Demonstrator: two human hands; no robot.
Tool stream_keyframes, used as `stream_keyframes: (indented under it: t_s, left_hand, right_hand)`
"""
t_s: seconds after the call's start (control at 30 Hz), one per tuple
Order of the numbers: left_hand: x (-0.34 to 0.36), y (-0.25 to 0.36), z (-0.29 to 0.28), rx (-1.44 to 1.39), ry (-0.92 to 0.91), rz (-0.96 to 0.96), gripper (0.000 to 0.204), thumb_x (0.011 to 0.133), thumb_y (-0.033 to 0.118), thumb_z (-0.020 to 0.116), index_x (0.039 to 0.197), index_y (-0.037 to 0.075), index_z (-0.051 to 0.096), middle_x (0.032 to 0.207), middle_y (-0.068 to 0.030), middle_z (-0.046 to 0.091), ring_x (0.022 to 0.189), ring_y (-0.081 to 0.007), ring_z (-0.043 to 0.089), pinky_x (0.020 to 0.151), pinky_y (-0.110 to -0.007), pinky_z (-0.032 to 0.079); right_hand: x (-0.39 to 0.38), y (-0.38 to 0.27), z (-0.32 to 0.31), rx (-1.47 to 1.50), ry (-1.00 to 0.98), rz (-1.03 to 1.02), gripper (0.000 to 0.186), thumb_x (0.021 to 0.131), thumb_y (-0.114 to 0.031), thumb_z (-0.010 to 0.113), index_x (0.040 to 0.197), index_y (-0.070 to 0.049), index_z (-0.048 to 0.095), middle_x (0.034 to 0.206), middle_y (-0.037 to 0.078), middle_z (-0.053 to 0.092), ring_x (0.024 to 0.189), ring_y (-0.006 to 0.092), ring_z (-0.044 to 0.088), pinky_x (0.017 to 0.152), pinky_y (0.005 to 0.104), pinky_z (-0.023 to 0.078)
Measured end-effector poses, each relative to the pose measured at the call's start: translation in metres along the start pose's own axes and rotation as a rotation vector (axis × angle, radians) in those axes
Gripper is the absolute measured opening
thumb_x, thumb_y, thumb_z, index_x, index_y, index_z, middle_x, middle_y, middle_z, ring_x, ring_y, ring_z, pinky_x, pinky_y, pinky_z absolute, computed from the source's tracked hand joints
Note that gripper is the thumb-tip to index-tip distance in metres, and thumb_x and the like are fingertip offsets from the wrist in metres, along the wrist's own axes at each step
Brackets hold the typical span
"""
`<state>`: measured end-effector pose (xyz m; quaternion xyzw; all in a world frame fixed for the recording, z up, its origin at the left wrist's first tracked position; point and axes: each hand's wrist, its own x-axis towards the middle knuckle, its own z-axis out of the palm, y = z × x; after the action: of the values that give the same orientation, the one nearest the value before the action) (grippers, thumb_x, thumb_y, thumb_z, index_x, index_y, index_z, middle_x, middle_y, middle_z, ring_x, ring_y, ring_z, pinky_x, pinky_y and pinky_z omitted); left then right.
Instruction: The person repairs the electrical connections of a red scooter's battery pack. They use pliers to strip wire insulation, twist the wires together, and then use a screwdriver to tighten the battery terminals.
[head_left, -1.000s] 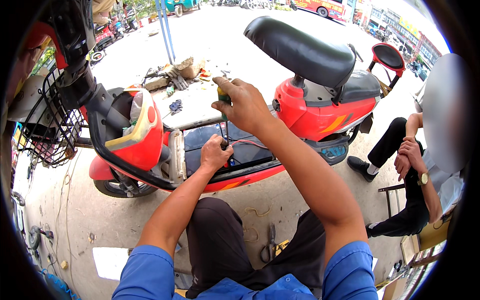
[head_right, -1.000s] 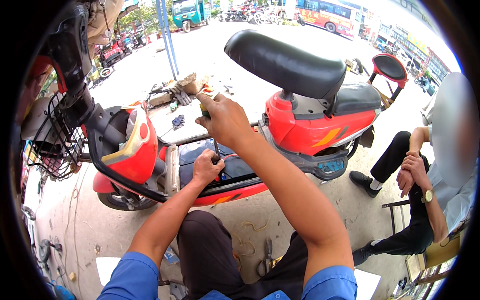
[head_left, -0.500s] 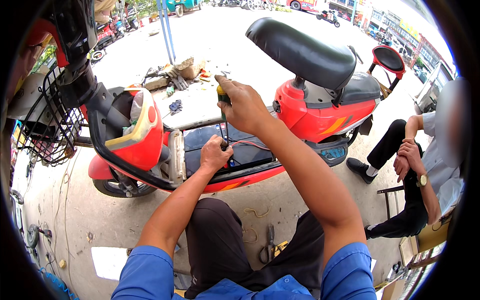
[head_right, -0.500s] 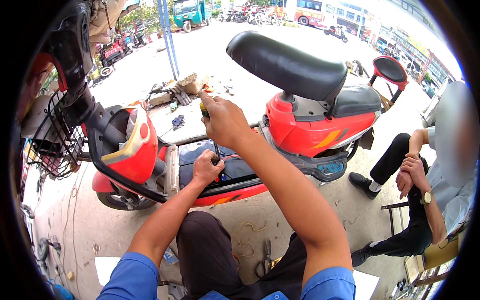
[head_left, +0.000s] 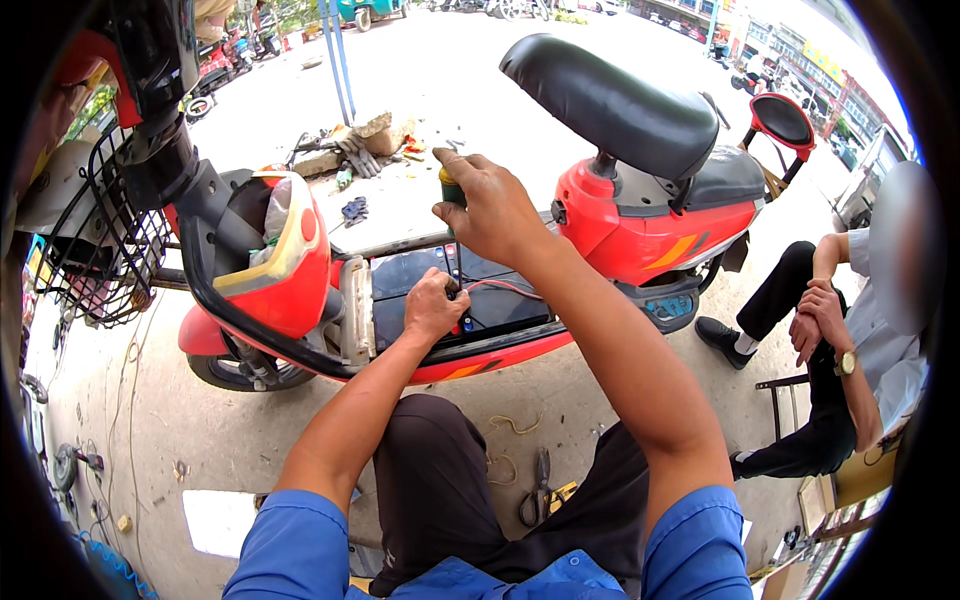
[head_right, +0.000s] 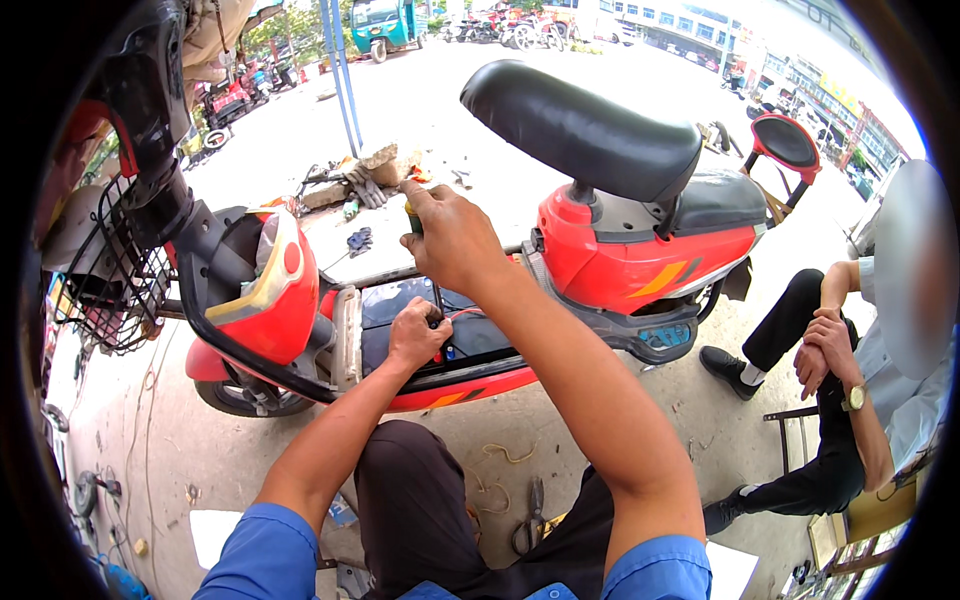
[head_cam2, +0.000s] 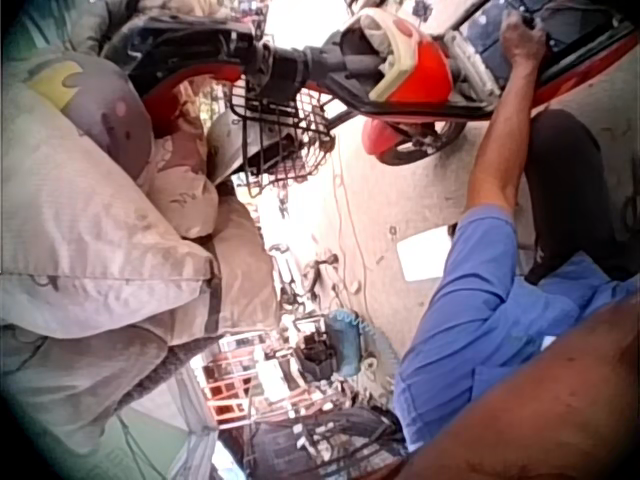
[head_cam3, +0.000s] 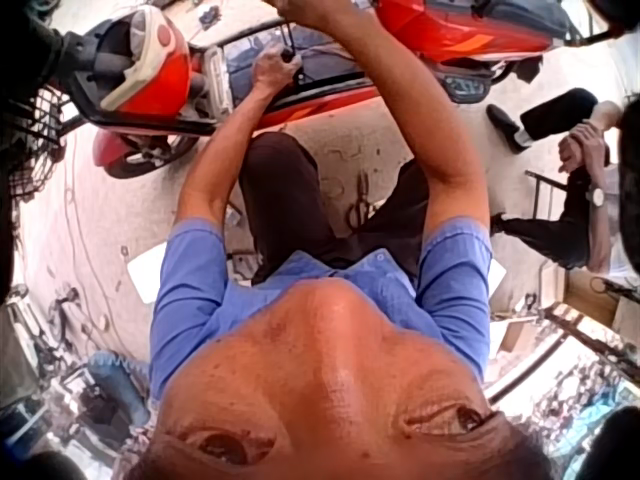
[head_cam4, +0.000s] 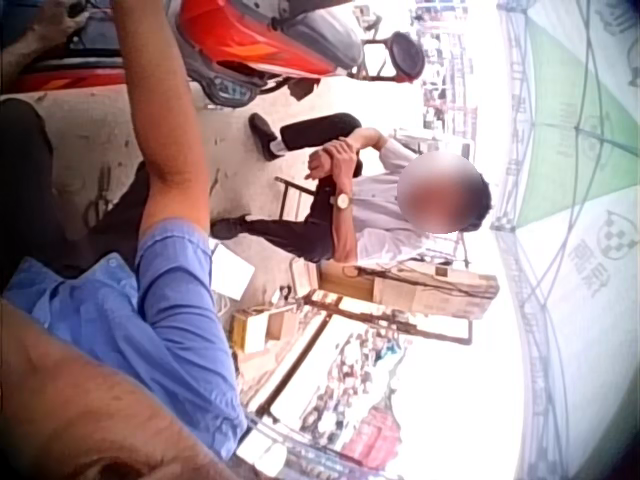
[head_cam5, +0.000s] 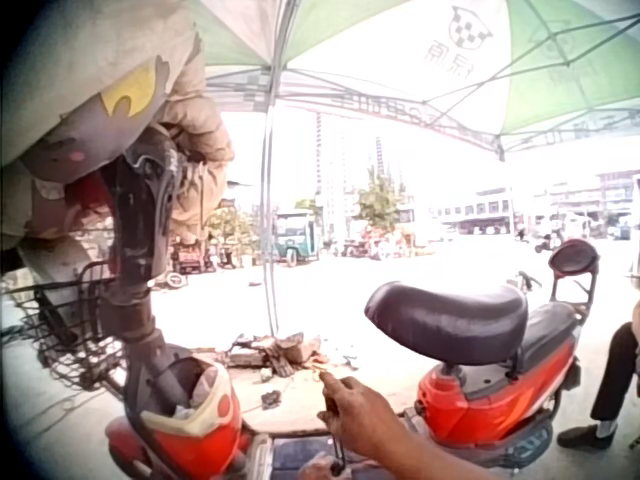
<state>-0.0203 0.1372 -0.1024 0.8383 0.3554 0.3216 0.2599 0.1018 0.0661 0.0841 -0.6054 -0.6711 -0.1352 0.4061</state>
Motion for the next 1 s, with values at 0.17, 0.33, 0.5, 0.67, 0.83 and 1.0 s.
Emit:
stream_keyframes:
  t_s: [0.17, 0.33, 0.5, 0.67, 0.83, 1.0]
  left_hand:
    - [0.000, -0.001, -0.003, 0.026, 0.007, -0.015, 0.021, 0.077, 0.023, 0.076, 0.079, 0.002, 0.071, 0.091, -0.0125, 0.066, 0.084, -0.0332, 0.067, 0.077, -0.043, 0.054]
    - [0.001, -0.002, 0.001, 0.063, 0.047, 0.023, 0.021, 0.076, 0.021, 0.077, 0.077, 0.002, 0.070, 0.084, -0.0117, 0.064, 0.076, -0.0299, 0.066, 0.072, -0.040, 0.054]
    - [0.002, 0.000, 0.000, 0.094, 0.005, -0.028, 0.023, 0.075, 0.026, 0.077, 0.075, 0.004, 0.069, 0.089, -0.0121, 0.065, 0.085, -0.0325, 0.067, 0.078, -0.043, 0.054]
    - [0.002, 0.001, 0.001, 0.110, 0.036, 0.006, 0.023, 0.075, 0.024, 0.076, 0.074, 0.003, 0.069, 0.086, -0.0120, 0.065, 0.081, -0.0316, 0.067, 0.076, -0.042, 0.054]
    - [0.002, -0.001, 0.001, 0.106, 0.044, 0.009, 0.022, 0.075, 0.023, 0.076, 0.074, 0.002, 0.069, 0.085, -0.0124, 0.065, 0.080, -0.0315, 0.067, 0.075, -0.041, 0.054]
    - [0.002, 0.000, 0.002, 0.107, 0.051, 0.026, 0.022, 0.075, 0.023, 0.076, 0.074, 0.002, 0.069, 0.086, -0.0127, 0.066, 0.079, -0.0323, 0.067, 0.075, -0.042, 0.054]
  right_hand:
    - [0.003, -0.009, -0.003, -0.040, -0.074, 0.024, 0.058, 0.083, -0.014, 0.076, 0.137, -0.003, 0.057, 0.104, 0.022, 0.067, 0.092, 0.0414, 0.066, 0.081, 0.0464, 0.053]
    - [0.002, -0.011, -0.006, -0.021, -0.062, 0.061, 0.058, 0.083, -0.014, 0.076, 0.137, -0.003, 0.058, 0.103, 0.022, 0.068, 0.092, 0.0410, 0.066, 0.081, 0.0461, 0.053]
    - [0.004, -0.005, 0.000, -0.019, -0.061, 0.027, 0.059, 0.083, -0.017, 0.078, 0.137, -0.004, 0.058, 0.101, 0.022, 0.068, 0.091, 0.0396, 0.067, 0.079, 0.0459, 0.053]
    - [0.003, -0.005, -0.001, 0.018, -0.041, 0.032, 0.056, 0.084, -0.017, 0.078, 0.136, -0.004, 0.059, 0.101, 0.022, 0.068, 0.091, 0.0398, 0.067, 0.080, 0.0455, 0.053]
    - [0.005, -0.009, -0.003, -0.003, -0.062, 0.029, 0.053, 0.085, -0.014, 0.075, 0.135, -0.002, 0.060, 0.102, 0.022, 0.069, 0.092, 0.0408, 0.067, 0.082, 0.0459, 0.053]
    - [0.005, -0.005, 0.000, 0.026, -0.030, 0.023, 0.052, 0.085, -0.015, 0.075, 0.134, -0.002, 0.060, 0.103, 0.023, 0.069, 0.095, 0.0411, 0.067, 0.084, 0.0456, 0.053]
